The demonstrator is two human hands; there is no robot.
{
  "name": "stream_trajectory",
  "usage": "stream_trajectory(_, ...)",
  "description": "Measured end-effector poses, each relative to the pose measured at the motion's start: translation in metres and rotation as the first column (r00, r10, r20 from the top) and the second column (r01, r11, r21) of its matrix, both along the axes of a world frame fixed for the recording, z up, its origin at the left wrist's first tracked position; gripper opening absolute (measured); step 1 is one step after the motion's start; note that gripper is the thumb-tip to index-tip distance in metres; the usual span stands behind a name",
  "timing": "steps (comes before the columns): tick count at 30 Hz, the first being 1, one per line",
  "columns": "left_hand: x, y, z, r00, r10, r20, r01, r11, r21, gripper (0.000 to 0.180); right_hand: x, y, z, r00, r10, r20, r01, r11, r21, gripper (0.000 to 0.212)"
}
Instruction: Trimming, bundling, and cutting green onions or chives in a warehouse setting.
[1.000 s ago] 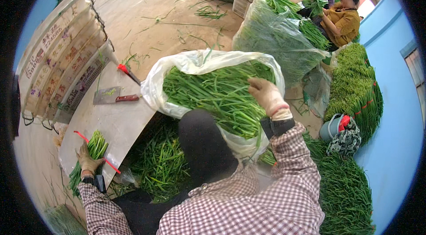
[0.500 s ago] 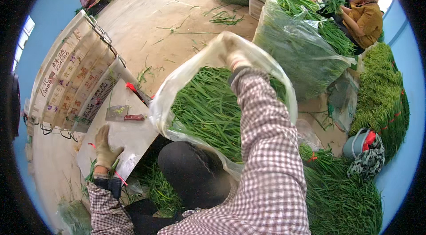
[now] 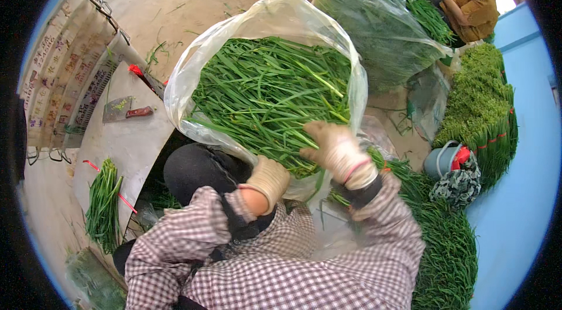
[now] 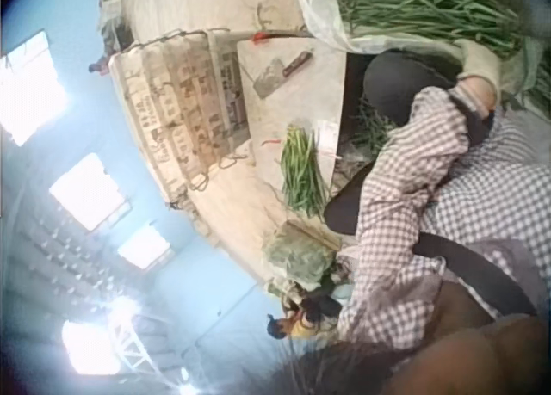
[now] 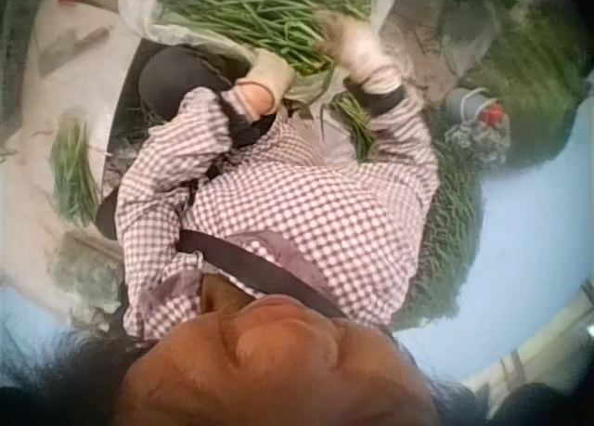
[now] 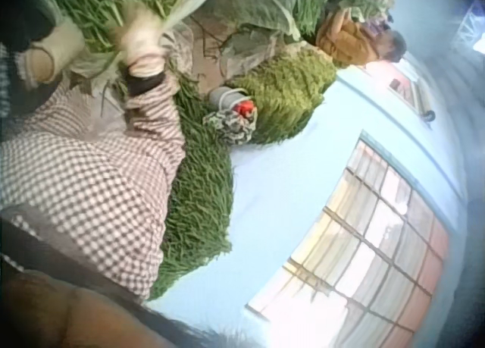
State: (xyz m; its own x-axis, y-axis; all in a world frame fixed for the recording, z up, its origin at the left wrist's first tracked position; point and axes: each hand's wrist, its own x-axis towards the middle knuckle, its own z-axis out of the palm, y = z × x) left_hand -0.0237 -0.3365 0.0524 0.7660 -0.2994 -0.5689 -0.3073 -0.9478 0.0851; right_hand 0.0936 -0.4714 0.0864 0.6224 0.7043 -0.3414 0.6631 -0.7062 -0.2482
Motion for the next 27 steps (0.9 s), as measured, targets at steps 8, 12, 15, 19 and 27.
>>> stream_trajectory(8, -0.054, -0.029, -0.059, 0.963, -0.088, 0.257, 0.172, 0.93, -0.326, 0.026, -0.04, -0.006, -0.044, 0.952, -0.092, 0.291, 0.019, 0.97, 0.242, 0.039)
stream_trajectory(12, -0.062, -0.02, -0.052, 0.864, 0.264, 0.428, -0.008, 0.859, -0.512, 0.027, 0.019, 0.04, -0.042, 0.764, -0.227, 0.603, 0.078, 0.962, 0.263, 0.009)
stream_trajectory(15, -0.049, -0.007, -0.009, 0.979, 0.077, 0.191, -0.019, 0.957, -0.289, 0.026, 0.076, 0.028, -0.046, 0.72, -0.111, 0.685, 0.25, 0.962, -0.107, 0.016)
stream_trajectory(19, -0.054, -0.001, -0.048, 0.89, 0.332, 0.311, -0.245, 0.926, -0.286, 0.024, 0.107, 0.038, -0.027, 0.77, -0.275, 0.576, 0.368, 0.929, -0.048, 0.019)
stream_trajectory(27, -0.043, 0.0, -0.047, 0.975, 0.157, 0.157, -0.134, 0.98, -0.147, 0.013, 0.023, 0.009, -0.014, 0.77, -0.334, 0.544, 0.375, 0.926, 0.038, 0.02)
